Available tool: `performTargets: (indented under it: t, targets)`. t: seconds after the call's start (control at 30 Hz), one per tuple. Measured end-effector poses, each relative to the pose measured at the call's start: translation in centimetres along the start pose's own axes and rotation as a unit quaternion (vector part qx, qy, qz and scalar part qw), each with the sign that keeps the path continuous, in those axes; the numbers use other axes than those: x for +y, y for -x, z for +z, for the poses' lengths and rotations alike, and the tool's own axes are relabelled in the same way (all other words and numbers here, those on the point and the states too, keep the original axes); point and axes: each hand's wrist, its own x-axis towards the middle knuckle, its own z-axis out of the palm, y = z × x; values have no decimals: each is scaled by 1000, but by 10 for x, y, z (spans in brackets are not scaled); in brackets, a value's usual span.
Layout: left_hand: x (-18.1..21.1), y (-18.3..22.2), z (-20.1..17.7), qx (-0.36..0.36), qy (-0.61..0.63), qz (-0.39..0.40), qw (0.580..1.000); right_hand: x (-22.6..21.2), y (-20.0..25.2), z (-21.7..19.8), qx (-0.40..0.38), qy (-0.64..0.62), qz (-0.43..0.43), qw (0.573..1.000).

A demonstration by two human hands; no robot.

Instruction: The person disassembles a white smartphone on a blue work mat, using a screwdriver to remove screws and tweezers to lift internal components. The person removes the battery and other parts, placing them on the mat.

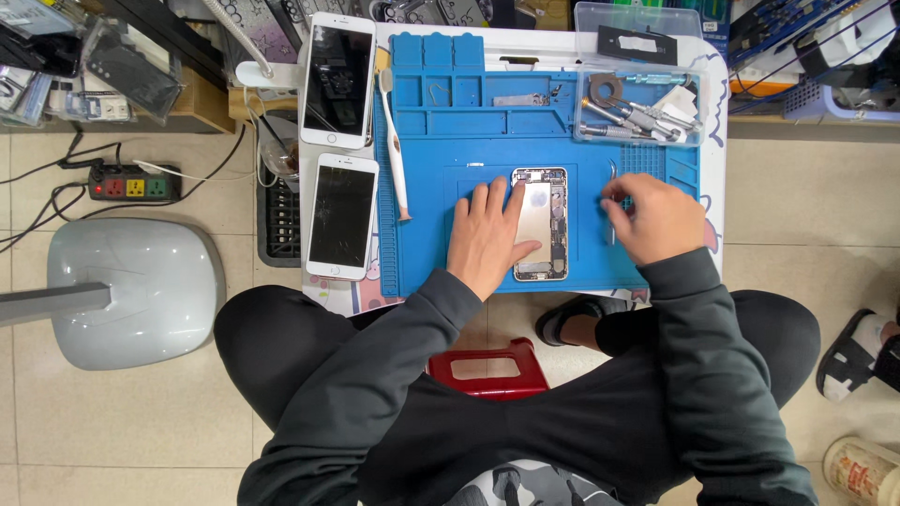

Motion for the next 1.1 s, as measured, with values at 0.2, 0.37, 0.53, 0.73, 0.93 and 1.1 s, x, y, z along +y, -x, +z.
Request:
performTargets:
  t: [0.2, 0.37, 0.53, 0.73, 0.93, 1.1]
  targets:
    - [0, -2, -2, -13, 25, -8, 1000, 6, -13, -20, -123, 51, 25, 991]
    - [4, -1, 0, 12, -96, -23, 995, 31, -35, -27, -183, 27, -25, 982]
    - [5, 0, 0, 10, -96, -24, 995, 76, -59, -12, -16, 5, -67, 998]
    - [3, -2, -1, 10, -92, -27, 995, 131, -83, 17, 77, 66, -63, 993]
    - [0, -3, -2, 13, -79, -25, 996, 138, -93, 24, 80, 56, -65, 993]
    - [2, -3, -1, 7, -64, -26, 998, 131, -90, 17, 101, 28, -86, 991]
